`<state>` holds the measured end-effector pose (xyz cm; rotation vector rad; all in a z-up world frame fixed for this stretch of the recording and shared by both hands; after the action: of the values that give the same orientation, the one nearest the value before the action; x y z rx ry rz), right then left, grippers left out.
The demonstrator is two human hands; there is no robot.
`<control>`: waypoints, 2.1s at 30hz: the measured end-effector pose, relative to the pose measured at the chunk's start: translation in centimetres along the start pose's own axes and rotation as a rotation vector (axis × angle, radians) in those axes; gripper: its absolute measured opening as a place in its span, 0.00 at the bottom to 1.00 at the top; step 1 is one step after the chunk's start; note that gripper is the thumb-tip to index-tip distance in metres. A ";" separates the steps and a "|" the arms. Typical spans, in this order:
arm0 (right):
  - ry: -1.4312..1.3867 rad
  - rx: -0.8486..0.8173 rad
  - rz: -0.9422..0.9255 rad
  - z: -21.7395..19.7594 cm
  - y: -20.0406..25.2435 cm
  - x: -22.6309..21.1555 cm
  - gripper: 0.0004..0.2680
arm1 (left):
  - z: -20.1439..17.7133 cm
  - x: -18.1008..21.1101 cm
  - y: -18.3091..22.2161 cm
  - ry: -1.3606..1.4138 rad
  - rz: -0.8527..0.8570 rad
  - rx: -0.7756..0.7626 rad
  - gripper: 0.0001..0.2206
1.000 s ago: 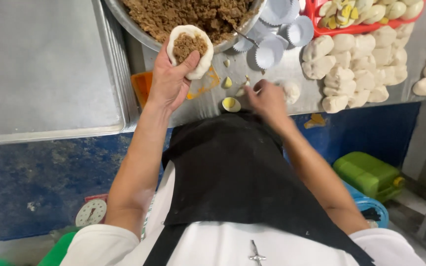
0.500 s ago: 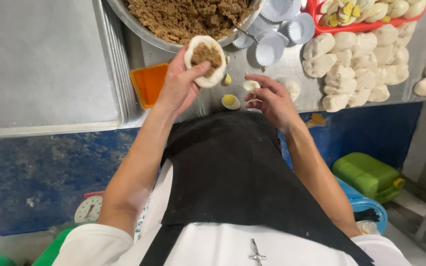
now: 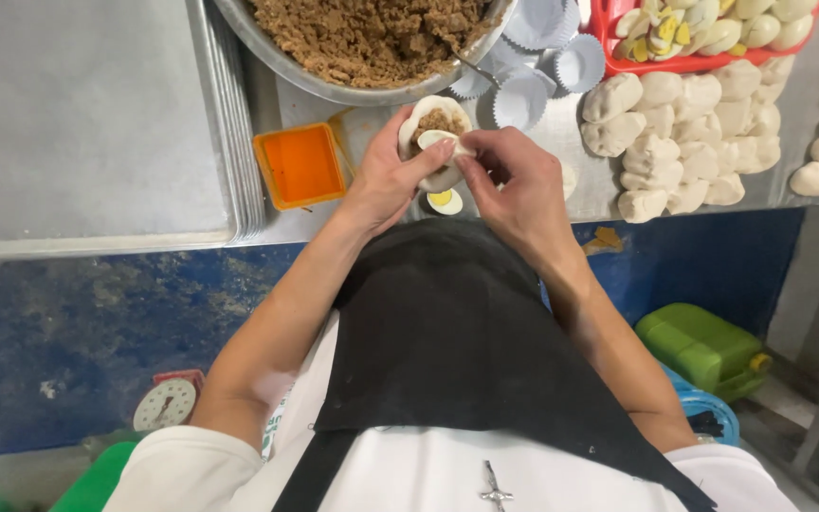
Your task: Filling and folding dough to make steamed buns or dumplings.
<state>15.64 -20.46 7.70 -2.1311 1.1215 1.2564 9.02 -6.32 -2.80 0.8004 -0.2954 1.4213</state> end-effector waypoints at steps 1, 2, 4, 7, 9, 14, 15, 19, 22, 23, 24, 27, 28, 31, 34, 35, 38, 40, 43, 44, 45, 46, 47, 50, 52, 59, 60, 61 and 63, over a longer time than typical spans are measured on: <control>-0.001 -0.005 0.000 0.0 0.0 -0.1 0.06 | -0.2 -0.1 0.0 0.002 0.002 0.005 0.23; 0.064 -0.019 -0.053 0.0 0.0 -0.4 0.06 | -0.4 -0.1 0.0 -0.033 0.024 0.006 0.22; 0.132 -0.032 -0.105 -0.2 0.1 -0.3 0.07 | -0.5 0.1 0.0 -0.067 0.046 0.005 0.21; 0.177 -0.030 -0.093 -0.8 0.2 0.1 0.07 | -0.1 0.6 0.1 -0.051 0.016 -0.053 0.20; 0.123 -0.004 -0.014 -1.4 0.2 -0.1 0.06 | -0.1 0.5 0.2 0.041 -0.019 -0.051 0.22; 0.136 -0.019 -0.085 -0.7 -0.9 -2.1 0.05 | -0.4 0.7 0.3 0.051 0.001 -0.074 0.24; 0.196 -0.017 -0.205 -0.2 -1.1 -2.7 0.05 | -0.3 0.8 0.3 0.081 0.003 -0.108 0.25; 0.245 0.011 -0.410 -0.2 -1.0 -3.2 0.05 | 0.9 2.2 1.1 0.237 -0.074 -0.105 0.23; 0.150 0.047 -0.241 -0.5 -0.8 -0.5 0.04 | -0.3 2.2 0.9 0.206 -0.040 -0.036 0.20; 0.137 0.045 -0.118 -0.3 -0.7 2.1 0.04 | -0.9 2.4 0.8 0.176 0.002 -0.019 0.20; 0.124 0.044 0.003 0.0 -0.5 4.7 0.04 | -1.4 2.7 0.5 0.145 0.045 -0.007 0.19; 0.287 -0.115 0.166 4.0 -0.4 10.8 0.10 | -2.2 3.5 0.4 0.111 0.041 0.047 0.19; 0.287 -0.112 0.165 5.2 -0.6 11.7 0.10 | -2.3 3.6 0.3 0.110 0.042 0.044 0.19; 0.445 -0.112 0.183 8.6 -0.7 13.9 0.14 | -2.8 4.0 1.1 0.146 0.090 0.082 0.22; 0.533 -0.153 0.148 9.6 -1.2 15.4 0.12 | -2.6 4.8 1.5 0.142 0.108 0.061 0.23; 0.487 -0.126 0.083 9.4 -1.2 15.9 0.11 | -2.6 4.9 1.5 0.125 0.110 0.047 0.24; 0.325 -0.135 0.133 7.8 -0.7 17.1 0.10 | -2.6 4.4 1.9 0.074 0.119 0.031 0.25; 0.206 -0.166 0.242 5.9 -0.9 15.0 0.10 | -2.6 4.5 2.0 0.035 0.129 0.026 0.26; -0.033 -0.113 0.293 2.3 -1.1 7.4 0.09 | -1.9 4.4 2.2 0.024 0.069 0.014 0.25; -0.056 -0.078 0.144 1.0 -1.4 4.3 0.08 | -1.4 4.4 2.0 0.011 0.068 -0.025 0.25; -0.077 -0.046 -0.005 -0.3 -1.6 1.2 0.09 | -0.8 4.4 1.8 -0.002 0.067 -0.064 0.24; -0.072 -0.035 -0.005 -0.7 -2.1 -0.2 0.09 | -0.4 4.3 1.6 -0.003 0.064 -0.076 0.24; 0.010 -0.044 -0.093 -1.1 -2.5 -1.9 0.09 | -0.1 4.1 1.4 0.065 0.028 -0.084 0.22; 0.241 -0.044 -0.370 -0.9 -3.5 -5.0 0.07 | -0.1 3.5 1.3 0.104 0.065 -0.113 0.20; 0.391 -0.034 -0.555 -0.6 -3.7 -6.5 0.06 | 0.3 3.9 1.5 0.079 0.135 -0.135 0.20; -0.045 0.093 -0.077 1.2 -0.8 -2.7 0.06 | 1.4 3.8 0.6 0.354 0.286 -0.021 0.19; -0.232 0.083 0.053 1.9 -0.1 -2.2 0.09 | 1.8 3.5 0.4 0.336 0.343 -0.001 0.21; -0.229 0.092 0.061 2.1 0.0 -2.1 0.09 | 2.1 3.2 0.4 0.339 0.332 -0.005 0.21; -0.173 0.212 -0.045 1.9 0.1 -2.7 0.10 | 2.8 2.9 0.3 0.281 0.382 0.005 0.20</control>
<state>13.90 -18.07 9.09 -1.8450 1.0750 1.2173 9.94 -5.90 1.12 0.5546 -0.2349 1.8711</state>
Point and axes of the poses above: each hand's wrist, its own y-axis away from the middle knuckle, its own z-axis out of the palm, x = y × z, the point moved 4 cm from there along -y, towards the middle knuckle, and after that the axes turned 1 degree about -z, right-handed, at the moved point
